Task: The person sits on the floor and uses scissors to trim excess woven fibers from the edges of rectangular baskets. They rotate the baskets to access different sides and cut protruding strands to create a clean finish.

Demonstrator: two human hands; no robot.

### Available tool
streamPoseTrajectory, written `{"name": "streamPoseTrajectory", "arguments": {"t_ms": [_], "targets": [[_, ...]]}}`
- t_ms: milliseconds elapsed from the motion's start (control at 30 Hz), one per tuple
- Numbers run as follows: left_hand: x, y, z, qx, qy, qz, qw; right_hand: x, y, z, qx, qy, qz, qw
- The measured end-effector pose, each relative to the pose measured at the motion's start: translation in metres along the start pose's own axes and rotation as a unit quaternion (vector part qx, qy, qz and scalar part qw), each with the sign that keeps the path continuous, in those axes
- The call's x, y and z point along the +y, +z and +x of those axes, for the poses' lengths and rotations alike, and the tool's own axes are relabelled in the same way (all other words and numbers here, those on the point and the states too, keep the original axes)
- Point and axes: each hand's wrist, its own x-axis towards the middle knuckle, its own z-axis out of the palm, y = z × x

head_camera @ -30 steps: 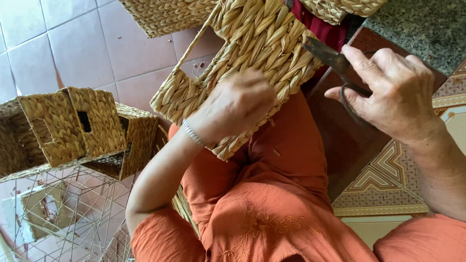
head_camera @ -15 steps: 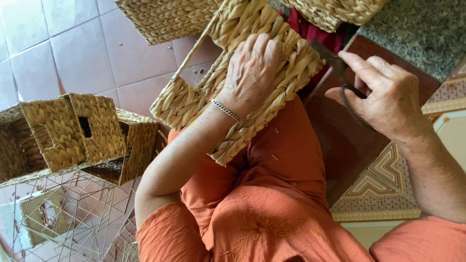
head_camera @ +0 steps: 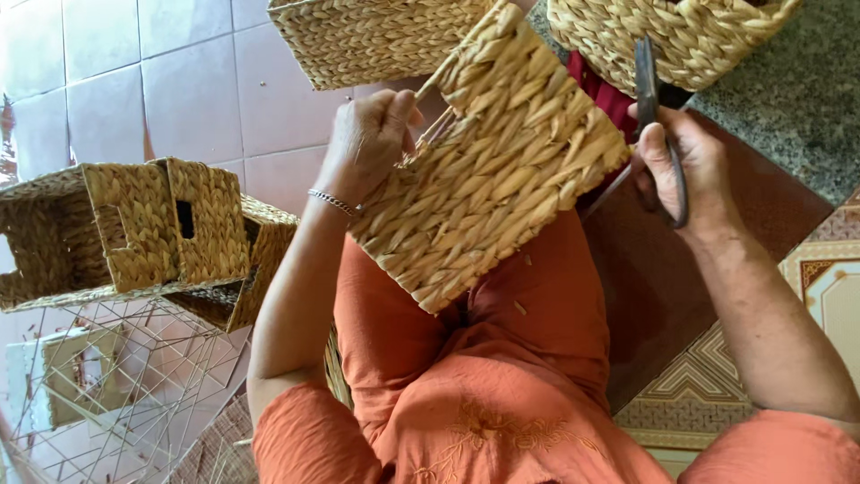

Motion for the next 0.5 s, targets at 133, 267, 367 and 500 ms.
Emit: {"name": "streamPoseTrajectory", "arguments": {"t_ms": [133, 267, 367, 500], "targets": [[0.016, 0.004, -0.024, 0.06, 0.066, -0.018, 0.996, 0.005, 0.013, 0.004, -0.005, 0.006, -0.001, 1.0], [0.03, -0.005, -0.055, 0.066, 0.102, 0.037, 0.992, 0.008, 0.013, -0.017, -0.028, -0.056, -0.021, 0.998], [0.035, -0.006, -0.081, 0.106, 0.208, -0.007, 0.972, 0.017, 0.013, -0.041, -0.01, 0.037, 0.061, 0.997], [0.029, 0.005, -0.115, 0.079, 0.224, -0.016, 0.971, 0.041, 0.015, -0.067, -0.015, 0.021, 0.14, 0.99]]}}
